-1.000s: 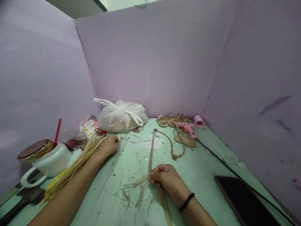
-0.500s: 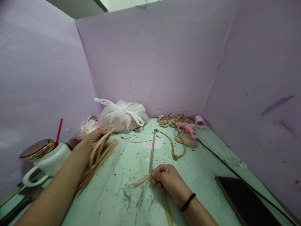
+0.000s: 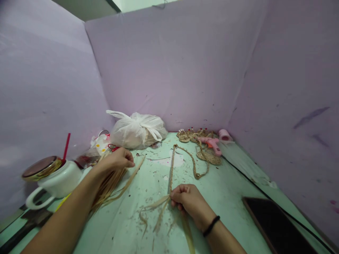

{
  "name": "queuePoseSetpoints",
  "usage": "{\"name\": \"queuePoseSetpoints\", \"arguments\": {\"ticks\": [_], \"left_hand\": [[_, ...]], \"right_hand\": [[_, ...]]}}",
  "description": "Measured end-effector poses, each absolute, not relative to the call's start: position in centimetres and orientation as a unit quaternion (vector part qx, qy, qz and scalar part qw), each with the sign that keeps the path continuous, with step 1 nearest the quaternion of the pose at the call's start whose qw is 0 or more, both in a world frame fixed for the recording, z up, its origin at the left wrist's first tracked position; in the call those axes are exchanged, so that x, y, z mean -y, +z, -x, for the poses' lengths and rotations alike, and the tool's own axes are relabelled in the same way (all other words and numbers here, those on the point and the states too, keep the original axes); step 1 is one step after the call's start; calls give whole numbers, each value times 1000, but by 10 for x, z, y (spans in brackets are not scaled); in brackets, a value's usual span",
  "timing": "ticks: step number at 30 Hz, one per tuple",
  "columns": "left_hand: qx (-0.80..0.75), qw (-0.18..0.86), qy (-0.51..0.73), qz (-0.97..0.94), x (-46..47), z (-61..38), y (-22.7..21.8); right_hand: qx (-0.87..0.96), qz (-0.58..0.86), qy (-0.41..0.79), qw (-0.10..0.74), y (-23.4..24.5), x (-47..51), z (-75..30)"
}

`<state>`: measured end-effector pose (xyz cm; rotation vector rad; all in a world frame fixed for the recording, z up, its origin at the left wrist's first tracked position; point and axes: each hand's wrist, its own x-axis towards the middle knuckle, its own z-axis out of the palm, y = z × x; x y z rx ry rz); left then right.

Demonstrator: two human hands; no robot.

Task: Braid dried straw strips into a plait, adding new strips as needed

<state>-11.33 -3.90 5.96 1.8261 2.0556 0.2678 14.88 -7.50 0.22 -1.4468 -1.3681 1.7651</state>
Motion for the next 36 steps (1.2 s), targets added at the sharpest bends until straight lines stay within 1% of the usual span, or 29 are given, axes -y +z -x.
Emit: {"name": "queuePoseSetpoints", "arguments": {"ticks": [3, 4, 6, 9, 14, 19, 23, 26, 28, 32, 34, 36], "left_hand": [[-751, 163, 2, -640, 42, 106, 56], [-747, 170, -24, -642, 44, 107, 57], [-719, 216, -64, -658, 49, 111, 59], [-680, 264, -110, -675, 56, 115, 62], [-693, 246, -145, -662, 58, 109, 50], [-698, 200, -79, -683, 54, 115, 51], [-744, 143, 6, -653, 56, 127, 70], [-759, 129, 79, -633, 63, 130, 89], [-734, 152, 139, -647, 71, 125, 102], [-667, 249, 268, -649, 86, 105, 121], [-652, 319, 261, -637, 90, 98, 121], [-621, 395, 167, -657, 90, 93, 113]], "right_hand": [[506, 522, 642, 241, 1, 75, -149], [506, 523, 643, 241, 1, 75, -149], [502, 528, 643, 237, 2, 75, -149], [497, 530, 647, 233, 3, 75, -149], [499, 532, 641, 236, 2, 75, -148], [498, 530, 644, 236, 4, 75, -148], [491, 533, 646, 238, 6, 76, -148], [495, 531, 646, 237, 5, 76, -148], [497, 529, 646, 237, 5, 76, -148], [500, 530, 642, 239, 5, 76, -148], [501, 530, 641, 239, 5, 76, -148], [501, 528, 642, 242, 4, 76, -148]]}}
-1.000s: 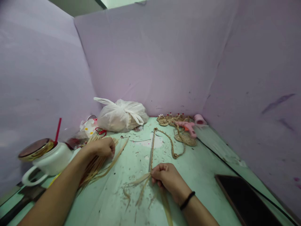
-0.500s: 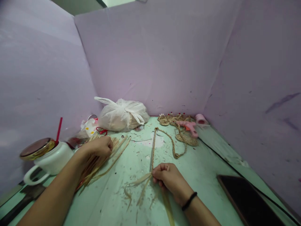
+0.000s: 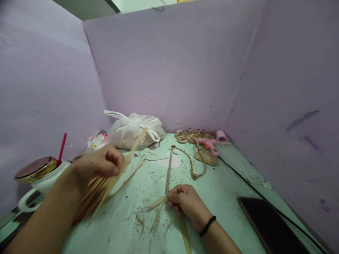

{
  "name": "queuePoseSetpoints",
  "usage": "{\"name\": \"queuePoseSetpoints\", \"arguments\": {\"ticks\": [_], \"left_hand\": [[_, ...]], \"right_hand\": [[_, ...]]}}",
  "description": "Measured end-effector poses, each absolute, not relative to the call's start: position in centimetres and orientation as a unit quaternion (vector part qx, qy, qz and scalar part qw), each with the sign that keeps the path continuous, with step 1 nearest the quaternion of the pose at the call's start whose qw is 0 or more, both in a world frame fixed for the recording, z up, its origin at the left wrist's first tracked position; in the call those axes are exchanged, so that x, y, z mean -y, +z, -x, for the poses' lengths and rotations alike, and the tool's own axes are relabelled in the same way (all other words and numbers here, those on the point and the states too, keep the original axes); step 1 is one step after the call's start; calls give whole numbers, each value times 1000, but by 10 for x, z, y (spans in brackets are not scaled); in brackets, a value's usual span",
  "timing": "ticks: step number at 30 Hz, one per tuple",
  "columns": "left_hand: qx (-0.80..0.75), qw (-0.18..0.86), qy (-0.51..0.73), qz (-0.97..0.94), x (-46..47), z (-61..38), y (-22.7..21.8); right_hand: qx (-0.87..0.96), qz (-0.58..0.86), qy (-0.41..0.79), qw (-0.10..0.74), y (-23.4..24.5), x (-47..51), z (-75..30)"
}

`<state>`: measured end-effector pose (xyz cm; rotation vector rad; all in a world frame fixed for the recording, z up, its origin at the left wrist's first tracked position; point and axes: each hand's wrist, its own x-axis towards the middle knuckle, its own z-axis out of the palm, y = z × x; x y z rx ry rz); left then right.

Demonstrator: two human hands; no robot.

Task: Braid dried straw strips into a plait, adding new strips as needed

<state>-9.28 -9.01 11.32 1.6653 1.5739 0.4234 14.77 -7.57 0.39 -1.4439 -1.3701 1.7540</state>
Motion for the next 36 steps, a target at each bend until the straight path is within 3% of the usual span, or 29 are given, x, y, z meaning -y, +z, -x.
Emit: {"name": "queuePoseSetpoints", "arguments": {"ticks": [3, 5, 7, 11, 17, 23, 27, 36], "left_hand": [[-577, 447, -38, -682, 83, 89, 95], [-587, 433, -106, -675, 76, 84, 84], [-608, 394, -77, -684, 70, 76, 76], [-605, 282, 91, -739, 66, 46, 59], [-614, 245, 129, -739, 67, 8, 18], [-629, 298, 146, -703, 67, 12, 26], [-642, 402, 64, -650, 81, 9, 46], [-651, 404, 77, -638, 87, -6, 34]], "right_hand": [[501, 523, 645, 245, 1, 75, -148], [501, 518, 648, 246, 0, 74, -148], [500, 518, 648, 247, 0, 74, -148], [498, 522, 647, 248, 3, 74, -149], [497, 510, 653, 257, 4, 74, -150], [493, 502, 661, 260, 2, 74, -152], [493, 496, 664, 264, 1, 73, -152], [479, 481, 679, 280, -4, 71, -152]]}}
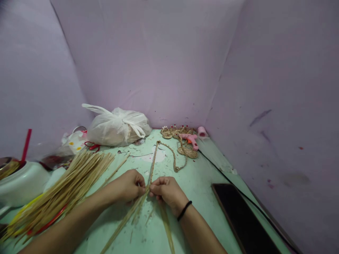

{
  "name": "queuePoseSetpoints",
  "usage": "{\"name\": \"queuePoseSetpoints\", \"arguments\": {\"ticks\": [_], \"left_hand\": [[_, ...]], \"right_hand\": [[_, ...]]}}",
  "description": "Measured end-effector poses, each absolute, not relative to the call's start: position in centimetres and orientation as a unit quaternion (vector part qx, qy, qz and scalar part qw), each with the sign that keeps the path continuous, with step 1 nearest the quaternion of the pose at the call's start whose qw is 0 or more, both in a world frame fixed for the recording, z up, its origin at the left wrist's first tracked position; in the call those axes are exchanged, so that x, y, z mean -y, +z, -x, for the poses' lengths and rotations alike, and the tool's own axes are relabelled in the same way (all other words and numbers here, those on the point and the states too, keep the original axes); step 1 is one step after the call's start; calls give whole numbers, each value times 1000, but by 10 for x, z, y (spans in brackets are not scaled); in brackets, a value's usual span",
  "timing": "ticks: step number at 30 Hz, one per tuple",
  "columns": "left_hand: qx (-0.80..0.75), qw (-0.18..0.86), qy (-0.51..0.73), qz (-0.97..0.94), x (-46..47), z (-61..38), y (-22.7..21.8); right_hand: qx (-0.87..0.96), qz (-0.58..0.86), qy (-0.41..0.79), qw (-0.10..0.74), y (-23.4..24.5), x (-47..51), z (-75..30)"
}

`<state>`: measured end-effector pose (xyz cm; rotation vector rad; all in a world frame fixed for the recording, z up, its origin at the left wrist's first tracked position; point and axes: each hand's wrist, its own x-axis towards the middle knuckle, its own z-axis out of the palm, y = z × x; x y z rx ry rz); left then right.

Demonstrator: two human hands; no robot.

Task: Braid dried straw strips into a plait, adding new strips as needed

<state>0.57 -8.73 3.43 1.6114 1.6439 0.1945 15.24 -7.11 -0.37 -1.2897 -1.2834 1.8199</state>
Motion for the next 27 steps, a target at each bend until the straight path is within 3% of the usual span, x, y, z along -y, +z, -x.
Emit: {"name": "queuePoseSetpoints", "arguments": {"ticks": [5, 11, 21, 27], "left_hand": [[-644, 388, 84, -654, 89, -5, 36], [-632, 297, 104, -708, 86, -8, 27], [-615, 185, 41, -766, 95, -19, 31], [-604, 264, 90, -747, 88, -16, 19]], "right_hand": [[476, 486, 675, 285, -3, 71, -153], [480, 487, 674, 280, -1, 73, -153], [484, 517, 648, 282, -3, 73, -149], [479, 551, 619, 290, -4, 73, -148]]}}
